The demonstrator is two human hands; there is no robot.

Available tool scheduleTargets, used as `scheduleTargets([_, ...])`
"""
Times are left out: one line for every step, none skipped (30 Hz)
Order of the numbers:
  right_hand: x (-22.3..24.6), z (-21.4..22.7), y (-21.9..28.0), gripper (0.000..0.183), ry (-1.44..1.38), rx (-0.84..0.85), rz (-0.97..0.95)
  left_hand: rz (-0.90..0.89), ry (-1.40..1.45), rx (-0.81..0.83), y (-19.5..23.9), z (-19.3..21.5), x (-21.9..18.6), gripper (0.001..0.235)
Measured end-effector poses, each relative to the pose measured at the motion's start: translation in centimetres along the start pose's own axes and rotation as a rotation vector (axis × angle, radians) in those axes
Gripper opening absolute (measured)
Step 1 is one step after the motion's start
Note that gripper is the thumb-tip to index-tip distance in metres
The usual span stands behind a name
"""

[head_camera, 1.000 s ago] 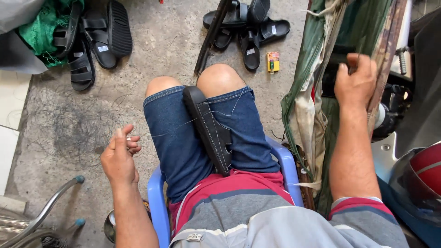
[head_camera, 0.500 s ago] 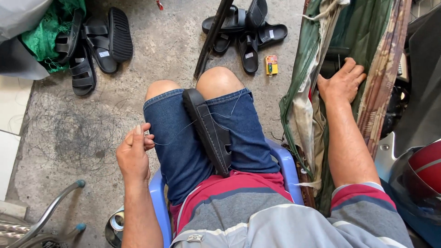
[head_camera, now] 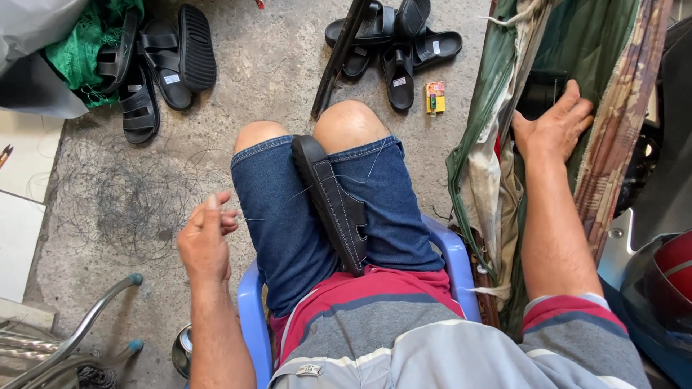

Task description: The person sits on a stool and sews a black slipper held on their lap using a needle and thread. They repeatedly push the needle through the slipper's sole and pull the thread to secure the stitching.

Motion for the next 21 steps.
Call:
scheduleTargets([0.0, 0.5, 0.4, 0.074, -0.058, -0.019, 0.015, 0.055, -0.093, -0.056, 0.0, 0.3, -0.4, 0.024])
scheduleTargets([1.0, 1.5, 1.7, 0.074, -0.055, -0.018, 0.019, 0.059, -0.091, -0.059, -0.8, 1.1, 0.7, 0.024])
scheduleTargets([2.3, 2.9, 3.2, 0.061, -0.198, -0.269, 0.242, -0.115, -0.107, -0.218, -1.6, 2.2, 1.3, 0.021])
scheduleTargets([3.1, 4.5, 5.0, 0.051, -0.333, -0.515, 0.470, -0.286, -0.122, -0.370, -2.1, 3.1, 2.2, 0.026])
scheduleTargets([4.7, 5.6, 6.7, 0.051, -0.324, -0.512, 0.473, -0.277, -0.120, -0.368, -2.3, 3.0, 2.5, 0.026])
scheduleTargets([6.6, 6.8, 8.8, 0.034, -0.470, -0.503, 0.726, -0.332, -0.176, -0.383, -2.5, 2.9, 2.5, 0.026])
scheduleTargets([8.5, 7.9, 10.9, 0.024, -0.618, -0.486, 0.978, -0.387, -0.232, -0.397, -2.7, 3.0, 2.5, 0.027])
scheduleTargets([9.4, 8.3, 12.2, 0.024, -0.620, -0.487, 0.978, -0.388, -0.232, -0.398, -2.0, 1.8, 1.1, 0.027])
scheduleTargets([10.5, 8.5, 13.6, 0.026, -0.702, -0.317, 1.036, -0.499, -0.305, -0.228, -1.2, 0.4, -0.6, 0.023])
scheduleTargets([11.5, 8.7, 15.1, 0.033, -0.780, -0.135, 1.091, -0.598, -0.381, -0.055, -0.2, -1.0, -2.0, 0.020])
scheduleTargets([12.3, 8.8, 16.0, 0.033, -0.782, -0.127, 1.092, -0.592, -0.385, -0.057, 0.3, -1.6, -1.9, 0.020])
scheduleTargets([13.3, 9.0, 16.7, 0.033, -0.787, -0.099, 1.182, -0.713, -0.369, 0.096, 0.7, -2.6, -2.2, 0.023])
scheduleTargets([14.4, 9.3, 17.6, 0.034, -0.792, -0.071, 1.273, -0.831, -0.352, 0.250, 1.1, -3.6, -2.4, 0.027])
scheduleTargets([14.7, 9.2, 17.9, 0.034, -0.794, -0.072, 1.274, -0.833, -0.353, 0.248, 1.9, -4.4, -2.9, 0.027])
scheduleTargets([15.2, 8.9, 18.2, 0.040, -0.759, -0.037, 1.263, -0.884, -0.384, 0.351, 2.8, -5.3, -3.3, 0.043])
scheduleTargets([15.5, 8.7, 18.5, 0.046, -0.722, 0.001, 1.252, -0.930, -0.414, 0.454, 3.7, -6.2, -3.6, 0.060])
scheduleTargets([15.6, 8.7, 18.7, 0.046, -0.722, 0.004, 1.254, -0.927, -0.415, 0.452, 4.4, -6.5, -4.0, 0.060])
scheduleTargets([15.6, 8.5, 18.8, 0.050, -0.713, 0.038, 1.210, -0.785, -0.446, 0.530, 5.1, -7.0, -4.1, 0.071])
scheduleTargets([15.6, 8.4, 18.9, 0.054, -0.703, 0.071, 1.166, -0.640, -0.474, 0.605, 5.8, -7.4, -4.1, 0.083])
scheduleTargets([15.5, 8.3, 19.1, 0.054, -0.701, 0.073, 1.163, -0.637, -0.473, 0.608, 5.9, -7.5, -3.9, 0.083])
scheduleTargets([15.3, 8.1, 19.2, 0.055, -0.684, 0.118, 1.146, -0.629, -0.473, 0.597, 6.0, -7.6, -3.7, 0.085])
Point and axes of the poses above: each hand's wrist, its own y-axis away from the middle knuckle, its own z-axis out of the back of the hand, x = y × z, the point moved 2 cm from there along -y, towards the middle knuckle, and after that the axes turned 9 degrees about y, right-handed, at the moved point
